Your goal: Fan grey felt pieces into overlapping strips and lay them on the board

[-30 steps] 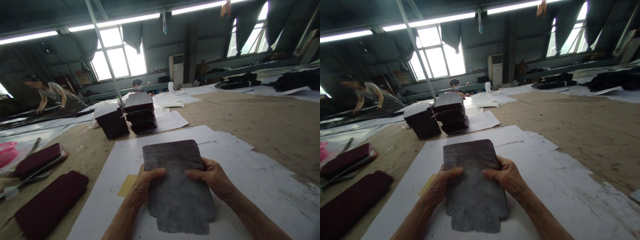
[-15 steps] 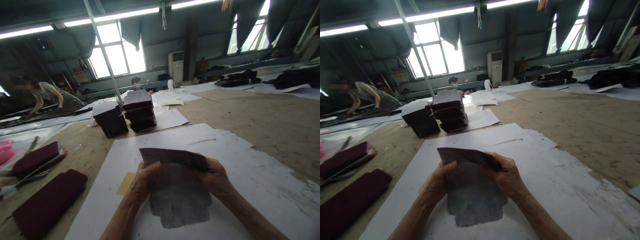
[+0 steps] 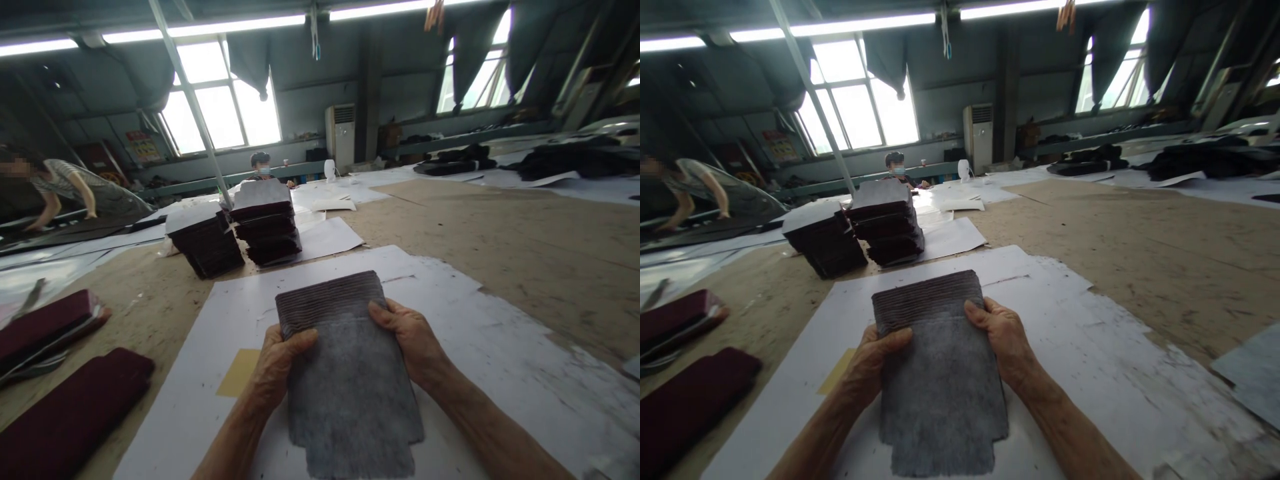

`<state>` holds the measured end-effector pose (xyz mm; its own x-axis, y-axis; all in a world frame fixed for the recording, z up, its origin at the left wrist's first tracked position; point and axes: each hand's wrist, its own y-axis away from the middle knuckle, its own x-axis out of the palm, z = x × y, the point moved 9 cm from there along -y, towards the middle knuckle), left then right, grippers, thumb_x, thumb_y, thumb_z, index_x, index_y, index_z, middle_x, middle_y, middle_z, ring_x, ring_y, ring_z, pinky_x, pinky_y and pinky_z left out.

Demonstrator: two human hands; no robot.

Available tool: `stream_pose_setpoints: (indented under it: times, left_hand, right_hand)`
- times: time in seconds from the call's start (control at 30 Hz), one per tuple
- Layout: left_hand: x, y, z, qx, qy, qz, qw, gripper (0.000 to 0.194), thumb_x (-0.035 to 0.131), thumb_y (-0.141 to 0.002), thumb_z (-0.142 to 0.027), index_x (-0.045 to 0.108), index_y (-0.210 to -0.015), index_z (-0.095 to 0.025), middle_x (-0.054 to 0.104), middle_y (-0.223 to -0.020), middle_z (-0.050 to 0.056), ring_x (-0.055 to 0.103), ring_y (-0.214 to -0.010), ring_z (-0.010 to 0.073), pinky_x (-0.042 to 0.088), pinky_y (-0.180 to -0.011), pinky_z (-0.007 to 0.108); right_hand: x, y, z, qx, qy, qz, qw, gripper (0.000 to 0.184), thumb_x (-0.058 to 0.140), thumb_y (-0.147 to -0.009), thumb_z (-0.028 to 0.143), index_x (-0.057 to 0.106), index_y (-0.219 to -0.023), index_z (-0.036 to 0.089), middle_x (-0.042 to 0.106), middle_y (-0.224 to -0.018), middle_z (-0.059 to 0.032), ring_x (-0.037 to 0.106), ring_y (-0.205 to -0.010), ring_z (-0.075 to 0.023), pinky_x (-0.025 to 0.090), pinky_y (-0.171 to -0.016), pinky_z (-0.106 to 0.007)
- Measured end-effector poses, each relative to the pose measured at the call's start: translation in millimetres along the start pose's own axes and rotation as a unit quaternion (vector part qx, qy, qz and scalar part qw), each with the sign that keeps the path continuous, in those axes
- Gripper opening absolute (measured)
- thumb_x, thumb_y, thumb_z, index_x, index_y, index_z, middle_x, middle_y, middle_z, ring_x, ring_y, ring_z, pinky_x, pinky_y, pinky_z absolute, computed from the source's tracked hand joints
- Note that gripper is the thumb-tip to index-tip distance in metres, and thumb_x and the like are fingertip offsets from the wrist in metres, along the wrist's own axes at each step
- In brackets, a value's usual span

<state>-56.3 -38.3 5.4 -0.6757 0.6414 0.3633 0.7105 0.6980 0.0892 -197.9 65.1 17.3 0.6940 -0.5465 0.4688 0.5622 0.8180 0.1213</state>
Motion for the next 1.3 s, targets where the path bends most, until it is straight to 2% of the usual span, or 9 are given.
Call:
stream_pose_setpoints:
  times: [0.23, 0.37, 0.47, 0.67, 0.8, 0.9, 1.03, 1.2, 1.3]
  left_hand:
    - [-4.6, -1, 4, -0.033, 0.014, -0.023, 0.999, 0.033, 0.077, -0.059, -0.026, 0.067, -0.086, -0.01, 0.068, -0.07, 0.005, 0.061, -0.057, 0.0167, 0.049, -0.056, 0.029]
    - [-5.6, -1, 1, -0.026, 0.03, -0.03, 0.999, 0.031, 0.076, -0.06, -0.024, 0.067, -0.087, -0.01, 0.068, -0.071, 0.006, 0.061, -0.058, 0.0166, 0.049, -0.058, 0.029]
    - [-1.3, -2, -1, -0.015, 0.05, -0.015, 0.999, 0.031, 0.073, -0.06, -0.022, 0.067, -0.087, -0.009, 0.069, -0.074, 0.008, 0.061, -0.061, 0.0181, 0.049, -0.06, 0.031]
    - [2.6, -4, -10, 0.039, 0.084, 0.011, 0.996, 0.022, 0.062, -0.067, -0.023, 0.068, -0.085, -0.011, 0.068, -0.074, 0.005, 0.059, -0.064, 0.0153, 0.045, -0.062, 0.026]
    - [5.2, -3, -14, 0.066, 0.072, 0.024, 0.995, 0.029, 0.06, -0.056, -0.008, 0.068, -0.084, -0.013, 0.068, -0.074, 0.001, 0.056, -0.064, 0.0126, 0.041, -0.061, 0.022]
    - [7.4, -2, -16, 0.077, 0.064, 0.031, 0.994, 0.035, 0.056, -0.049, -0.002, 0.07, -0.08, -0.013, 0.067, -0.073, -0.001, 0.054, -0.066, 0.0116, 0.039, -0.061, 0.02]
    - [9.2, -2, -13, 0.049, 0.077, 0.039, 0.995, 0.045, 0.052, -0.046, -0.004, 0.069, -0.086, -0.014, 0.067, -0.072, 0.0, 0.055, -0.061, 0.0128, 0.04, -0.058, 0.022]
    - [5.7, -2, 2, -0.012, 0.083, 0.016, 0.996, 0.028, 0.061, -0.056, -0.015, 0.068, -0.082, -0.01, 0.068, -0.07, 0.006, 0.058, -0.059, 0.0163, 0.045, -0.06, 0.029]
    - [1.7, -2, 5, -0.003, 0.067, -0.006, 0.998, 0.027, 0.067, -0.055, -0.014, 0.068, -0.081, -0.01, 0.069, -0.072, 0.005, 0.058, -0.059, 0.015, 0.045, -0.06, 0.027]
  right_hand:
    - [-8, 0, -4, 0.035, 0.034, -0.017, 0.999, 0.051, 0.058, -0.072, 0.061, 0.068, -0.077, 0.012, 0.068, -0.067, -0.0088, 0.063, -0.058, -0.0195, 0.052, -0.055, -0.03]
    - [6, 6, -2, 0.019, 0.082, 0.028, 0.996, 0.045, 0.076, -0.059, 0.04, 0.066, -0.096, 0.016, 0.07, -0.08, -0.0054, 0.065, -0.069, -0.0213, 0.053, -0.064, -0.032]
    - [2, 7, 6, -0.031, 0.111, -0.006, 0.993, 0.047, 0.079, -0.053, 0.033, 0.065, -0.096, 0.02, 0.07, -0.083, -0.0004, 0.063, -0.071, -0.0177, 0.051, -0.063, -0.026]
    - [-10, 20, 49, -0.234, 0.351, -0.151, 0.894, 0.022, 0.072, -0.055, 0.036, 0.067, -0.071, 0.022, 0.06, -0.055, 0.0047, 0.052, -0.053, -0.0131, 0.044, -0.054, -0.025]
    - [-20, 3, 16, -0.043, 0.168, -0.099, 0.98, 0.037, 0.077, -0.051, 0.033, 0.066, -0.085, 0.021, 0.068, -0.071, -0.0001, 0.062, -0.061, -0.0198, 0.05, -0.057, -0.03]
    - [-14, -1, -9, 0.087, 0.044, -0.044, 0.994, 0.04, 0.078, -0.051, 0.026, 0.066, -0.088, 0.017, 0.07, -0.081, -0.0083, 0.065, -0.067, -0.0256, 0.053, -0.062, -0.038]
    - [-14, 1, -5, 0.063, 0.041, -0.061, 0.995, 0.045, 0.078, -0.052, 0.023, 0.064, -0.094, 0.019, 0.071, -0.082, -0.005, 0.065, -0.063, -0.0221, 0.054, -0.06, -0.036]
    - [-7, 6, 13, -0.034, 0.07, -0.046, 0.996, 0.05, 0.081, -0.051, 0.028, 0.063, -0.098, 0.02, 0.071, -0.089, -0.0024, 0.064, -0.07, -0.0184, 0.052, -0.061, -0.028]
    - [-6, 4, 14, -0.03, 0.09, -0.019, 0.995, 0.049, 0.079, -0.054, 0.032, 0.063, -0.099, 0.02, 0.071, -0.089, -0.0032, 0.065, -0.072, -0.0194, 0.052, -0.062, -0.029]
